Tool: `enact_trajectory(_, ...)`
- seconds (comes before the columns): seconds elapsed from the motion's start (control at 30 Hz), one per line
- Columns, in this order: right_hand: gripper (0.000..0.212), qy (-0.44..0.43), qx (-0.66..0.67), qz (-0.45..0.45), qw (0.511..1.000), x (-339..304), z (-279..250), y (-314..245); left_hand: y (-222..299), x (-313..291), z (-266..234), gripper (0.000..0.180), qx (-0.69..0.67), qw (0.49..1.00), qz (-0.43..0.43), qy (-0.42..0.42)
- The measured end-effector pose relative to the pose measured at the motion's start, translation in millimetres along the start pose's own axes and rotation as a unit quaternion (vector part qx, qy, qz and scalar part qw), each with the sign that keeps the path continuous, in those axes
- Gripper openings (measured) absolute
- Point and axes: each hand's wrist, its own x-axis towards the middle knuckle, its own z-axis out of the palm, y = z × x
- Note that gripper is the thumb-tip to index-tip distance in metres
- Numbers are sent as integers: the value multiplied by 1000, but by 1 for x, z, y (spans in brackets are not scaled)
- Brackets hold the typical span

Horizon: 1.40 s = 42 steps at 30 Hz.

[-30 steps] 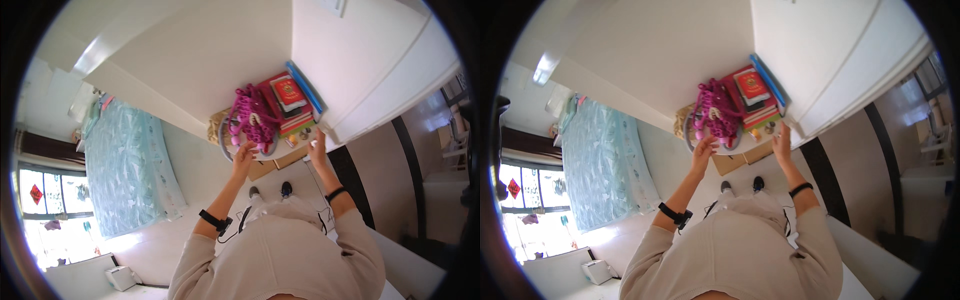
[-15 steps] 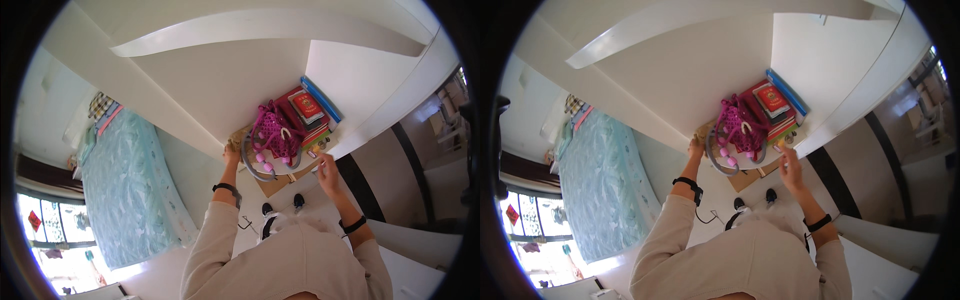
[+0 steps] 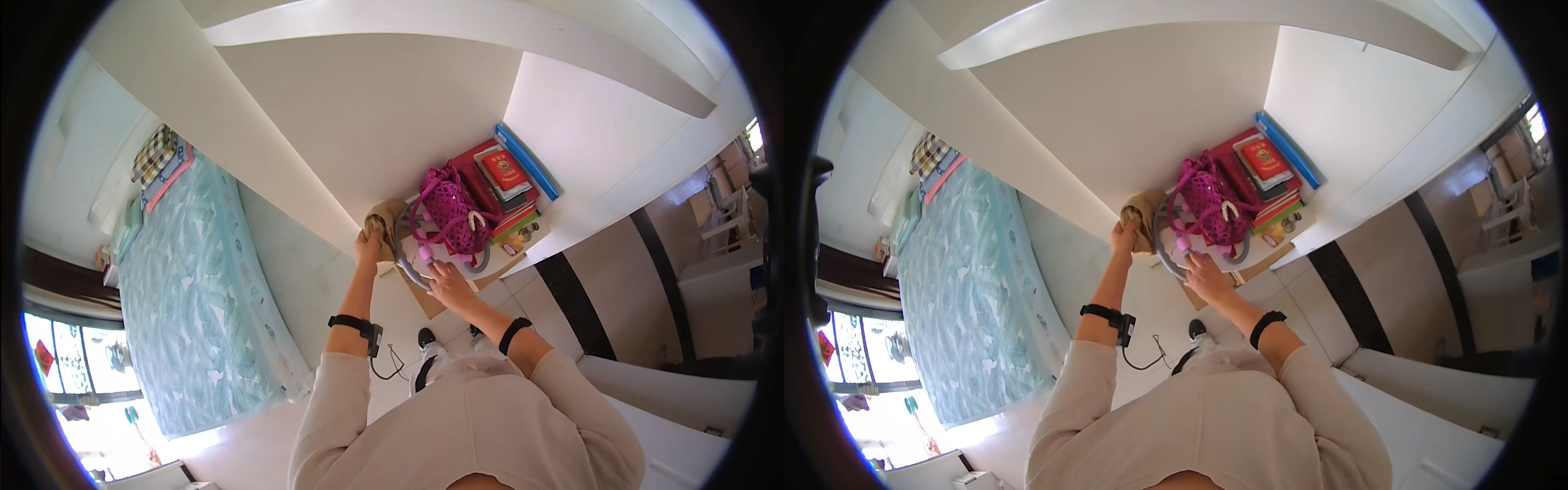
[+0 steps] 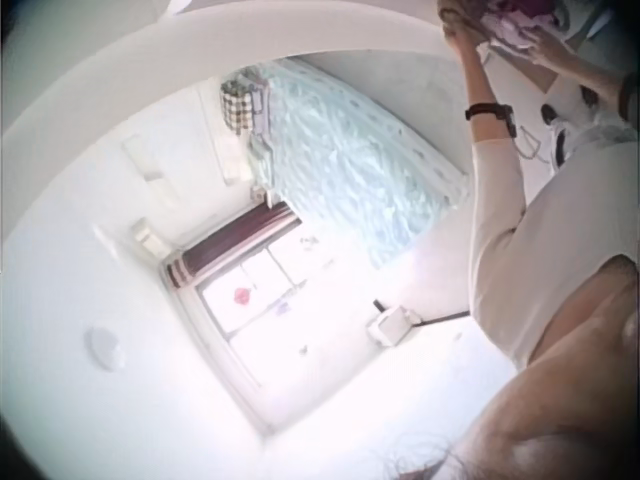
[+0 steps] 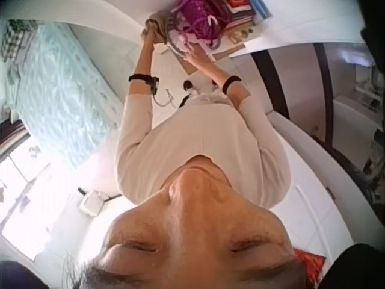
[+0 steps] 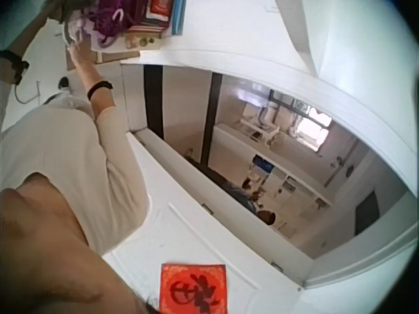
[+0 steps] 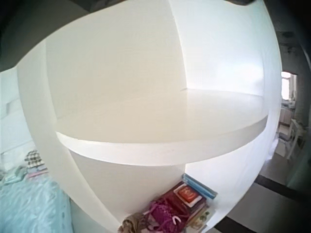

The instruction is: The person clears a white shelf by moving a pink toy steering wheel, a red envelope, a pink woven bag, a small bottle, and a book to a lower shelf. They then wipe the cleared shelf with a cloth and return the items to the top shelf in a different arrangement.

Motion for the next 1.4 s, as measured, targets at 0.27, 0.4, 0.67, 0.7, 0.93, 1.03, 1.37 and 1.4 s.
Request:
enact_trajectory(0.27,34,-63,-64,44,995,6,26,1,84,-99,-58,42,-268,958,-30,-93)
enact_trajectory(0.4,32,0,-3,61,998,9,32,0,99,-127,-92,53,-349,927,-21,-133)
enact_trajectory(0.67,50,235,538,128,800,29,-137,-35,126,-175,-123,69,-372,859,4,-352)
enact_trajectory(0.7,55,204,638,101,735,28,-143,-49,126,-179,-116,68,-329,868,21,-373)
enact_trajectory(0.93,74,165,726,188,640,-15,-219,-56,164,-244,-30,68,-8,834,272,-479)
enact_trajectory(1.03,57,279,611,158,723,-38,-252,-29,221,-261,-7,68,74,740,466,-479)
enact_trajectory(1.37,70,570,293,-44,766,-115,-517,49,447,-350,19,54,258,488,829,-85)
enact_trajectory(1.4,72,573,283,-59,767,-108,-546,58,475,-351,24,54,253,496,826,-87)
